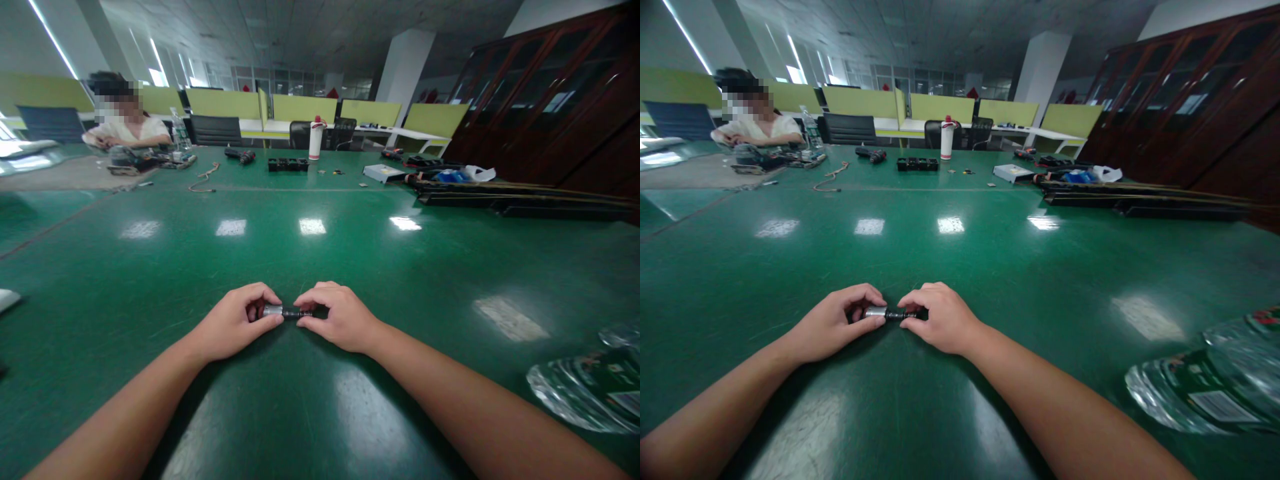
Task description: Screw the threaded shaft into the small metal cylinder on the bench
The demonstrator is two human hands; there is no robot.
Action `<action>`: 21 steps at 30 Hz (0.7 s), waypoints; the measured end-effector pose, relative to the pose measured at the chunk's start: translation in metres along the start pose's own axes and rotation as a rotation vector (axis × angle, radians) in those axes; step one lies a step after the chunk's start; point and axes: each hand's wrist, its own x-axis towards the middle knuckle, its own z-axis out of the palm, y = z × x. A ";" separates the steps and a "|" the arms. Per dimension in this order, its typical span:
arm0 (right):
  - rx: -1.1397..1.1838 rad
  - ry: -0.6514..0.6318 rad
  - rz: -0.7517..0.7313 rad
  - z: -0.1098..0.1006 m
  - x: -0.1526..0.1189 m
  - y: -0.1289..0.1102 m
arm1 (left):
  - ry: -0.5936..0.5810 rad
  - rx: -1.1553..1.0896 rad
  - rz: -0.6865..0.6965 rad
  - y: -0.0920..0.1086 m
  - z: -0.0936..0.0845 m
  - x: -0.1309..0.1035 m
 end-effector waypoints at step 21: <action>0.016 -0.062 -0.002 -0.001 0.002 -0.004 | -0.001 0.028 -0.032 0.007 0.003 0.002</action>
